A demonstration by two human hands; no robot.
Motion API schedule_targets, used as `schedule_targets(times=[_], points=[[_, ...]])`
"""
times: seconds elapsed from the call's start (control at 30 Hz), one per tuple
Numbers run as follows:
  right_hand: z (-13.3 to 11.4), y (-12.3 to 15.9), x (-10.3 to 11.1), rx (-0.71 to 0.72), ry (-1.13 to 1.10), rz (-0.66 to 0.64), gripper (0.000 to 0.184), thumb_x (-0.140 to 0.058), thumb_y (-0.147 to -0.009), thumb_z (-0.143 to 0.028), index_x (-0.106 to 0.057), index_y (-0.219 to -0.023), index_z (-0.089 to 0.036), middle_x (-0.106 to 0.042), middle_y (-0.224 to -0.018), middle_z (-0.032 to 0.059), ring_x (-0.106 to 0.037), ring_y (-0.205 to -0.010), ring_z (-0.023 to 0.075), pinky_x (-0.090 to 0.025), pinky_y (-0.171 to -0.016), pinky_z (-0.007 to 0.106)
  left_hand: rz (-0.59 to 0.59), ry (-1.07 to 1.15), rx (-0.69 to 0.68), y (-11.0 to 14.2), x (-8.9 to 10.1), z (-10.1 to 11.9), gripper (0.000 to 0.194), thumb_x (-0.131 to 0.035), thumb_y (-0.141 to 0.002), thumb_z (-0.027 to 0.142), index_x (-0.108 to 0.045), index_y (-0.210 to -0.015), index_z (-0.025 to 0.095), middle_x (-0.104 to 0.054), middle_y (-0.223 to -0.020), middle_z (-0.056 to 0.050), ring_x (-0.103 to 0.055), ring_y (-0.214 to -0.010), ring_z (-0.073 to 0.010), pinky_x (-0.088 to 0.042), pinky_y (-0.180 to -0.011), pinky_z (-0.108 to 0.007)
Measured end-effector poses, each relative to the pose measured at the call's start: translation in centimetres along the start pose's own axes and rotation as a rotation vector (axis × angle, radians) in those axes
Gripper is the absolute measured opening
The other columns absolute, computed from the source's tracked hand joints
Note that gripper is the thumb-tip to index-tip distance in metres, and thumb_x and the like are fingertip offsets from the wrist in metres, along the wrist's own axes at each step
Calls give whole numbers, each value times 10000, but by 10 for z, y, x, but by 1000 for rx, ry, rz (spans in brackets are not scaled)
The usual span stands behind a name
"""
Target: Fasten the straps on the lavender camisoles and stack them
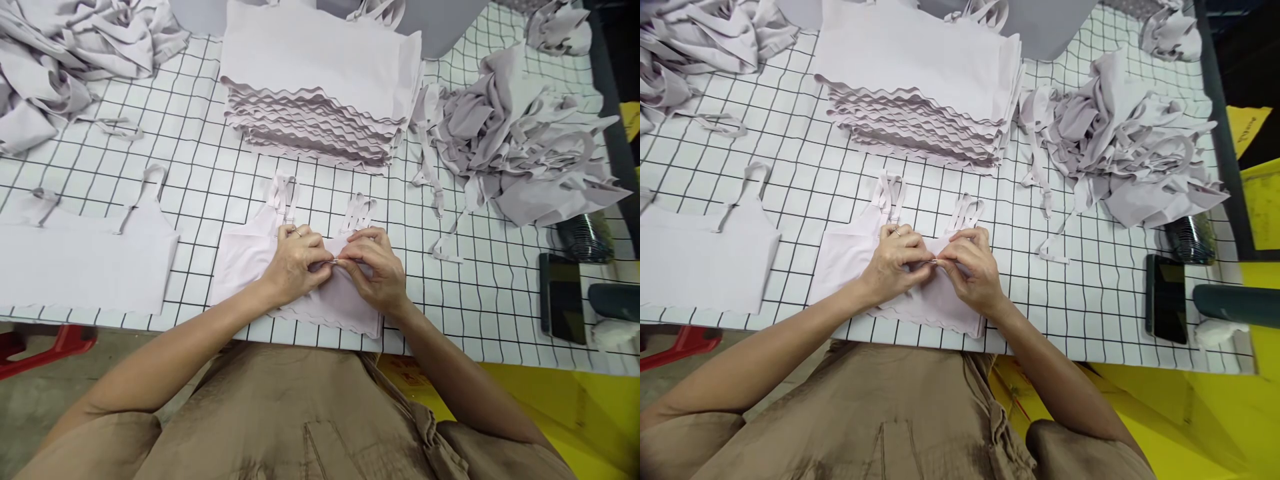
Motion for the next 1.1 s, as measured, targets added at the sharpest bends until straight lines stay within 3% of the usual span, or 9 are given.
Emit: schedule_targets(times=[0.5, 0.6, 0.7, 0.87, 0.97, 1.03, 1.1], points=[[1, 7, -3, 25, 147, -21, 106, -568, -913, -165, -590, -834, -232, -646, -734, 32, -576, -867, 261, -419, -839, 480, 56, -17, -18, 2, 0, 0, 213, -604, -885, 171, -745, -741, 238, -644, -671, 21, -528, -759, -173, -298, -858, -407], [0, 9, -1, 73, 213, -49, 121, -548, -919, -148, -579, -835, -229, -624, -726, 27, -554, -892, 259, -389, -927, 524, 55, -21, -20, 2, 0, 0, 217, -609, -889, 170, -749, -737, 234, -651, -673, 17, -537, -762, -174, -299, -856, -407], [-3, 5, 4, 119, 303, -171, 167, -511, -938, -132, -581, -820, -226, -610, -733, 26, -522, -909, 249, -318, -1022, 601, 29, -7, -25, 2, 0, 0, 196, -628, -884, 167, -754, -751, 234, -664, -689, 16, -545, -768, -173, -293, -855, -410], [-7, -18, 12, 184, 326, -489, 301, -442, -965, -96, -587, -722, -198, -582, -687, 29, -478, -876, 223, -295, -1031, 647, -31, 11, -9, 2, -1, -2, 170, -667, -897, 213, -729, -739, 218, -668, -716, 16, -554, -793, -175, -276, -865, -415], [3, -44, 22, 157, 215, -626, 274, -540, -960, -179, -619, -699, -202, -541, -622, -4, -468, -774, 185, -332, -1007, 575, -51, -7, -9, 3, -2, -2, 112, -686, -899, 259, -712, -805, 204, -673, -766, 5, -562, -825, -193, -277, -868, -415], [13, -65, 32, 82, 169, -644, 232, -635, -929, -300, -659, -718, -208, -538, -636, -8, -463, -726, 169, -382, -927, 476, -46, -40, 4, 3, -2, -2, 102, -712, -884, 289, -678, -890, 193, -687, -857, -7, -566, -865, -206, -288, -874, -410], [23, -85, 41, -7, 194, -628, 264, -651, -918, -393, -679, -741, -199, -531, -665, 5, -465, -727, 168, -392, -821, 384, -25, -82, 15, 4, -2, 0, 208, -744, -860, 321, -636, -981, 190, -678, -969, -28, -564, -933, -221, -305, -889, -403]])
Point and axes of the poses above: each hand's wrist, its own y-axis away from the middle knuckle, its own x-axis out of the back of the hand, z = x × y, the point moved 3 cm from there along -y, towards the middle knuckle
